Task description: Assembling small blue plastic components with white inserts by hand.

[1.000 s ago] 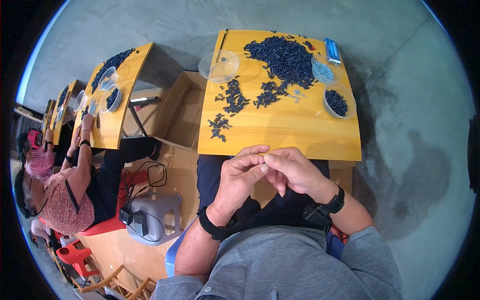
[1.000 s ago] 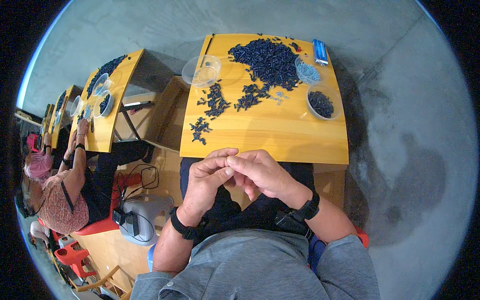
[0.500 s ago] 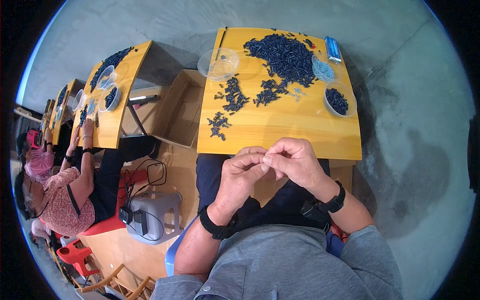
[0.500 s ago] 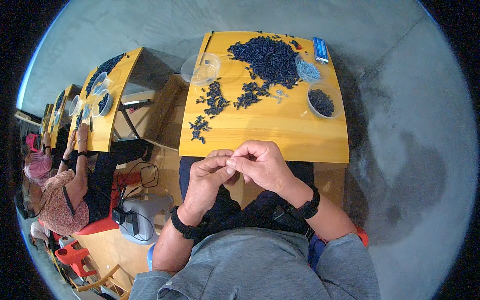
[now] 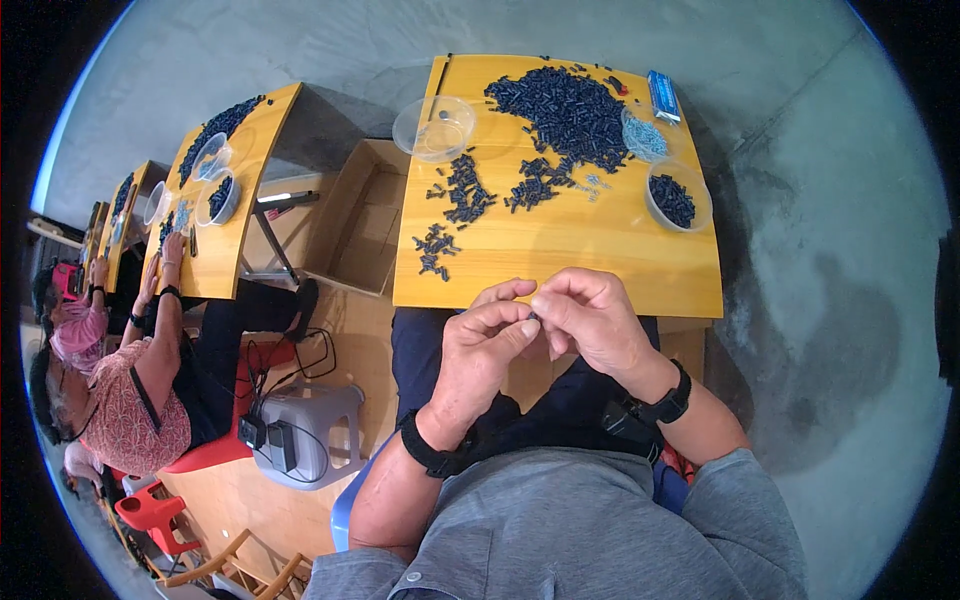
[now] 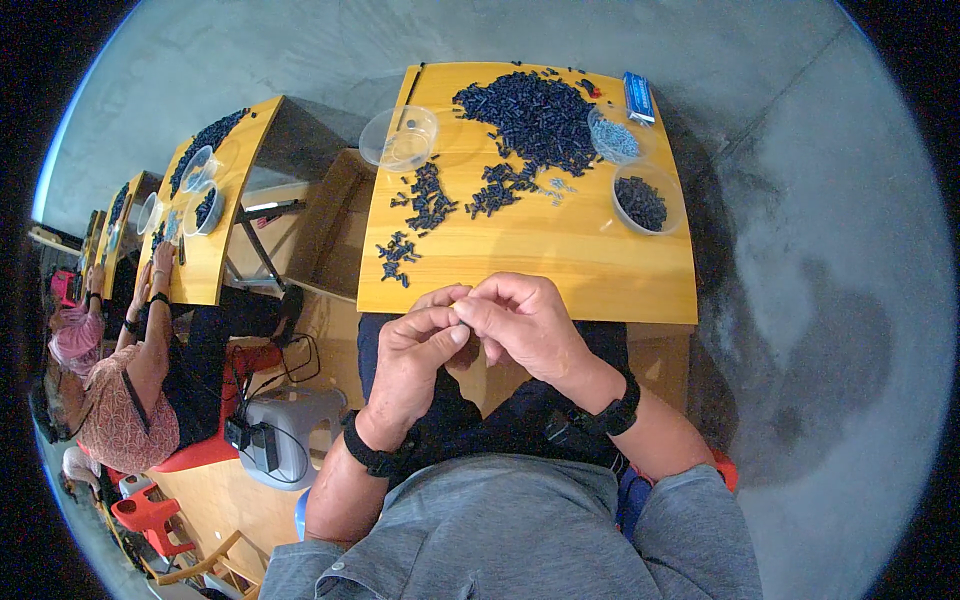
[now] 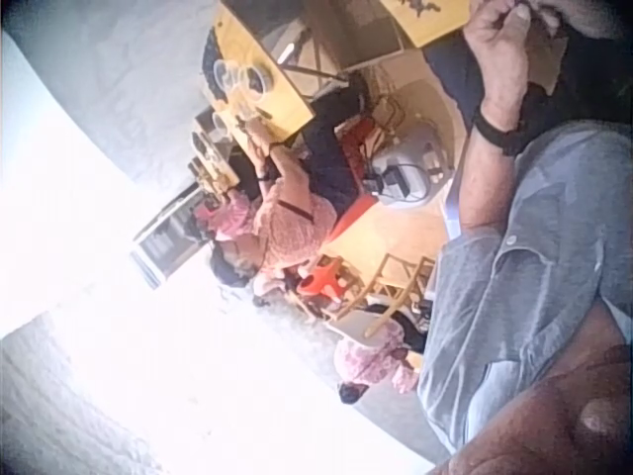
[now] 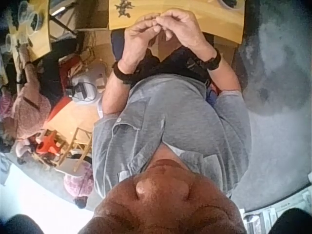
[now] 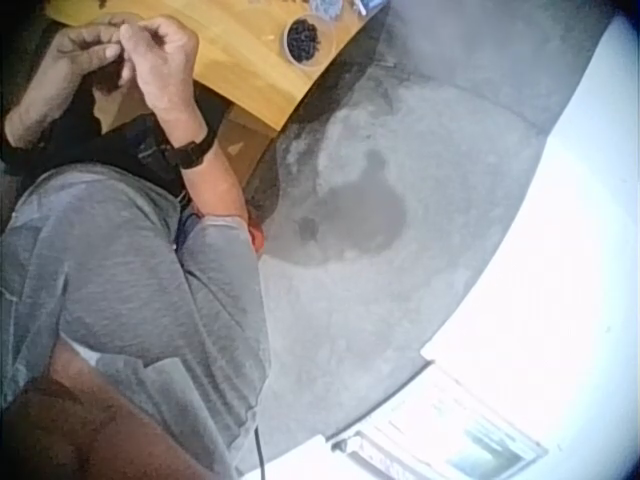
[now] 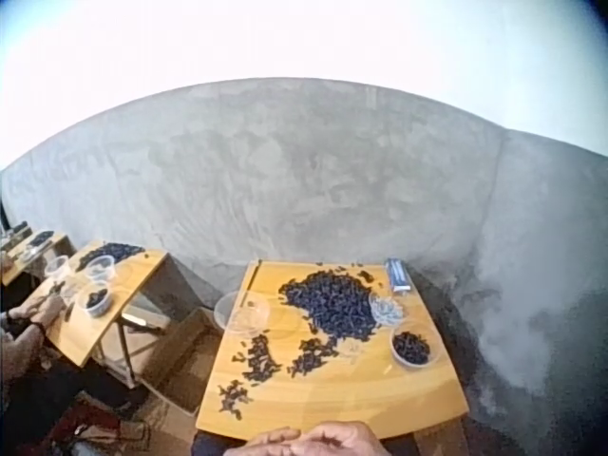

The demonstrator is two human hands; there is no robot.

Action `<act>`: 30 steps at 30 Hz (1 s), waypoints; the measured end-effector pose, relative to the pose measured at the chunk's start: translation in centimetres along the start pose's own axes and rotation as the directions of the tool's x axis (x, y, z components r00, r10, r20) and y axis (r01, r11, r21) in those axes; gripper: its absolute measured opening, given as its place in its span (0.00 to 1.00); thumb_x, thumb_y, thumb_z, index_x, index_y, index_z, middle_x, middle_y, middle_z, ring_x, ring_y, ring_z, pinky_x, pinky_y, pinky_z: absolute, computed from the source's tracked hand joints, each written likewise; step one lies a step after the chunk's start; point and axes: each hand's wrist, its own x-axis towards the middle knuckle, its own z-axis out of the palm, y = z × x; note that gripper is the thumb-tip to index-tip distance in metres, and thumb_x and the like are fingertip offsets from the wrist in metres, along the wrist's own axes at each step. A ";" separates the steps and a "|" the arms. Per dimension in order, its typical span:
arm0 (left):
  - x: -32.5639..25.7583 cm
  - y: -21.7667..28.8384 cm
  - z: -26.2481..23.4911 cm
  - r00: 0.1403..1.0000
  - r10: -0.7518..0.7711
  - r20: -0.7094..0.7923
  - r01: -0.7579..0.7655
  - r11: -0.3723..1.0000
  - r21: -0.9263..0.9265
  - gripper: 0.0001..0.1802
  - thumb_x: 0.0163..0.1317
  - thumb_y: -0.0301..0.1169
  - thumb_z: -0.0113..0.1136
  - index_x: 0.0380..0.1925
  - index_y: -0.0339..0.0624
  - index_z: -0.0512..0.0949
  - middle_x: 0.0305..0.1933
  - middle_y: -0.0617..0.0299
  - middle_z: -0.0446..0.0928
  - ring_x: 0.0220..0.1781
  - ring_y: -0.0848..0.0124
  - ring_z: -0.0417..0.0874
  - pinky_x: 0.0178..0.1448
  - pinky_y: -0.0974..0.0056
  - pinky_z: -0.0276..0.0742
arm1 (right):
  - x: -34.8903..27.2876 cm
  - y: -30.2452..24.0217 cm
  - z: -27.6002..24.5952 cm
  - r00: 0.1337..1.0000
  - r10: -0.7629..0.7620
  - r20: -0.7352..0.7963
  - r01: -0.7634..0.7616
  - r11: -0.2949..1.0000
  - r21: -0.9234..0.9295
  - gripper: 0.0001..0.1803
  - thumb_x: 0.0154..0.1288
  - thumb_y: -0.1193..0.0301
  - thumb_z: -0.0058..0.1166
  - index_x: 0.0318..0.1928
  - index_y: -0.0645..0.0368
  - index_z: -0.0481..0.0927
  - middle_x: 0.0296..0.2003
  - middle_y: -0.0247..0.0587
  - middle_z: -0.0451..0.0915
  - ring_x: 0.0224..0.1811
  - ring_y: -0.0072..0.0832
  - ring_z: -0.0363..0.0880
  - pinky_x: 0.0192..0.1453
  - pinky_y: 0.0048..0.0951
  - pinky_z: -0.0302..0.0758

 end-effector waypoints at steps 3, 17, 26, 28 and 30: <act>-0.1 -0.1 -0.1 1.000 -0.011 0.013 0.011 1.000 -0.029 0.06 0.58 0.17 0.59 0.34 0.33 0.82 0.56 0.54 0.73 0.61 0.69 0.70 0.60 0.66 0.68 | 0.0 0.1 0.0 0.997 0.071 -0.001 -0.070 0.982 0.173 0.09 0.68 0.69 0.54 0.34 0.63 0.77 0.20 0.32 0.75 0.17 0.16 0.72 0.20 0.17 0.70; -0.4 0.1 -0.1 0.999 -0.041 0.022 0.044 0.989 -0.140 0.05 0.59 0.17 0.57 0.34 0.33 0.81 0.57 0.56 0.72 0.56 0.72 0.73 0.60 0.66 0.69 | -0.2 0.3 0.4 0.911 0.334 0.240 -0.401 0.854 0.332 0.34 0.70 0.42 0.37 0.27 0.63 0.75 0.17 0.36 0.73 0.09 0.19 0.70 0.09 0.20 0.69; -0.7 0.7 0.0 0.992 -0.012 0.129 0.031 0.989 -0.148 0.06 0.59 0.16 0.56 0.35 0.31 0.81 0.58 0.55 0.73 0.55 0.71 0.74 0.61 0.65 0.67 | -0.2 0.1 0.3 0.821 0.406 0.401 -0.552 0.744 0.376 0.33 0.71 0.43 0.36 0.23 0.60 0.71 0.11 0.33 0.69 0.06 0.19 0.66 0.07 0.20 0.67; -0.7 0.5 -0.2 0.989 -0.005 0.146 0.023 0.992 -0.125 0.06 0.59 0.16 0.56 0.35 0.32 0.81 0.57 0.55 0.73 0.55 0.70 0.74 0.61 0.64 0.67 | -0.3 -0.2 0.3 0.808 0.400 0.433 -0.561 0.748 0.355 0.33 0.70 0.43 0.36 0.23 0.59 0.70 0.11 0.32 0.68 0.05 0.18 0.65 0.07 0.21 0.67; -0.7 0.6 -0.2 0.986 0.000 0.166 0.017 0.995 -0.102 0.07 0.59 0.15 0.56 0.35 0.32 0.81 0.57 0.55 0.73 0.56 0.70 0.74 0.61 0.64 0.67 | -0.4 -0.3 0.2 0.795 0.395 0.461 -0.568 0.752 0.334 0.33 0.70 0.43 0.37 0.22 0.59 0.70 0.11 0.32 0.68 0.05 0.18 0.65 0.07 0.21 0.67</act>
